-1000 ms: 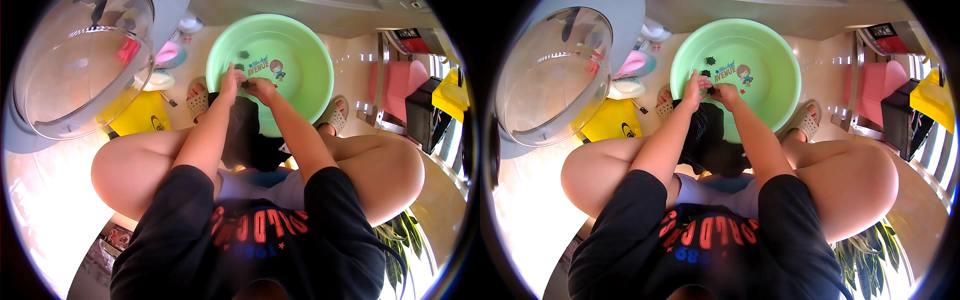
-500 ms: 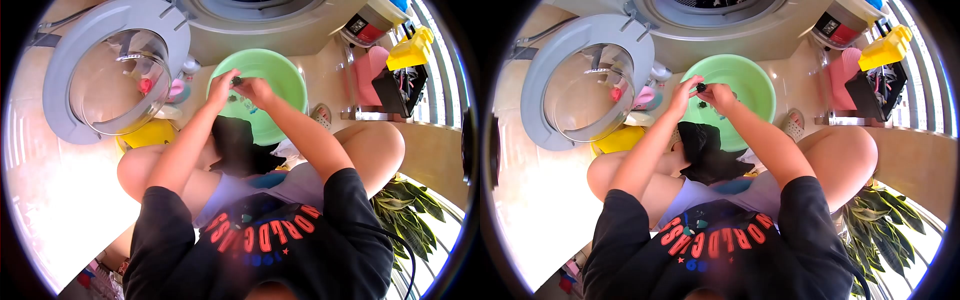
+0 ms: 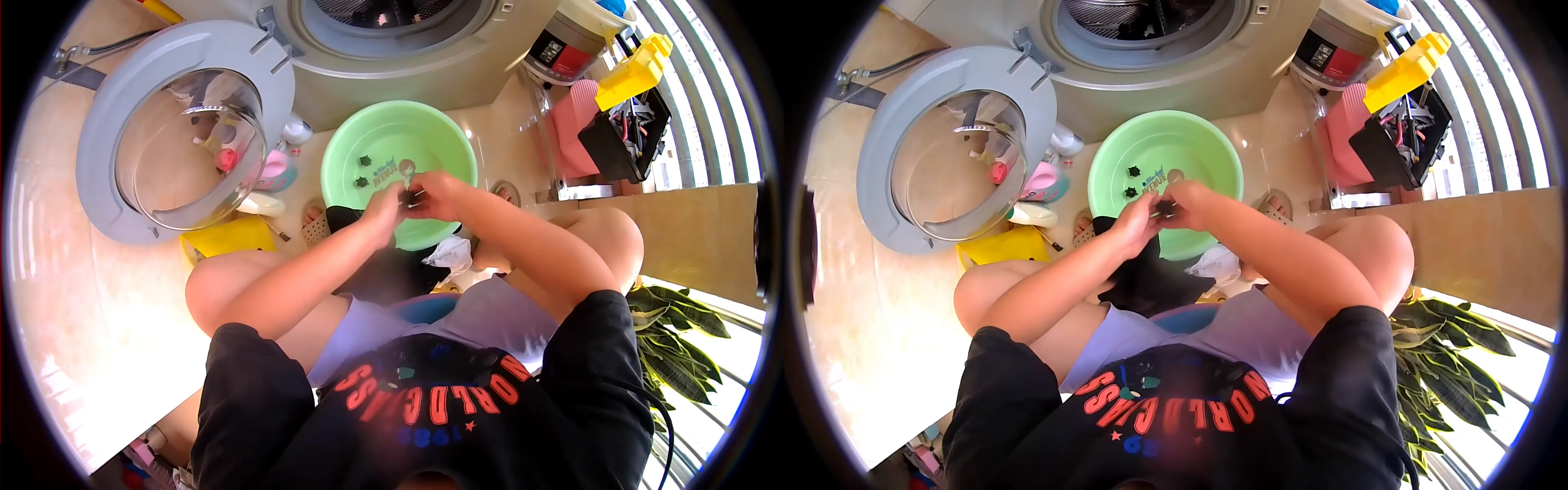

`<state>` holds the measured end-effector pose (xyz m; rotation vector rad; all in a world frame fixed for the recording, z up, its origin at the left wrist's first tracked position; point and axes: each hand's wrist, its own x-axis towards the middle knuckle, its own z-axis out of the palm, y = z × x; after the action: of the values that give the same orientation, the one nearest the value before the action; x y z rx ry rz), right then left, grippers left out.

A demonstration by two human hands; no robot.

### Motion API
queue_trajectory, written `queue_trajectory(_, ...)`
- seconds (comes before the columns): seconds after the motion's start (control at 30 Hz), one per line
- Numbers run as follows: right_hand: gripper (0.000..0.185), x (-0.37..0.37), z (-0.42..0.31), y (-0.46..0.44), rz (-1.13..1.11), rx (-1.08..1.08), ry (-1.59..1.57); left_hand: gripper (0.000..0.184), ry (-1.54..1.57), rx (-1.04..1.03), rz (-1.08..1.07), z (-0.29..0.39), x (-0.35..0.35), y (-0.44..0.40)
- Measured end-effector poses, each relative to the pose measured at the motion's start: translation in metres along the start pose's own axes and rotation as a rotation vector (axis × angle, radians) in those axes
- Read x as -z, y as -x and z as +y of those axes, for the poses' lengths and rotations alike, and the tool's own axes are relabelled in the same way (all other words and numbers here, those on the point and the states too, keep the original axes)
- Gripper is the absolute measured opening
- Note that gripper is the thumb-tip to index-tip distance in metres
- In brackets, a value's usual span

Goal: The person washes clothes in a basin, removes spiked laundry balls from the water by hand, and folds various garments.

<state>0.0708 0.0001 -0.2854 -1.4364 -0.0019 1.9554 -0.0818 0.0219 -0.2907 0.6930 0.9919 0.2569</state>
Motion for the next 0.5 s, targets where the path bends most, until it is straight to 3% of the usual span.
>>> queue_trajectory(0.1, 0.031, 0.001, 0.011, 0.016, 0.002, -0.014, 0.024, 0.061, 0.074, 0.088, 0.019, 0.003, -0.009, 0.009)
queue_trajectory(0.23, 0.03, 0.015, 0.002, 0.03, -0.028, 0.099, -0.088, 0.069, 0.155, 0.024, 0.028, 0.013, -0.01, -0.002)
queue_trajectory(0.43, 0.028, 0.015, -0.02, 0.035, 0.0, -0.007, -0.215, 0.068, 0.279, 0.152, 0.136, 0.035, -0.009, -0.014)
queue_trajectory(0.47, 0.029, 0.014, -0.028, 0.036, -0.128, 0.168, -0.261, 0.068, 0.311, 0.184, 0.159, 0.048, -0.013, -0.012)
queue_trajectory(0.5, 0.029, 0.014, -0.042, 0.038, -0.254, 0.337, -0.305, 0.07, 0.328, 0.007, 0.016, 0.067, -0.013, -0.006)
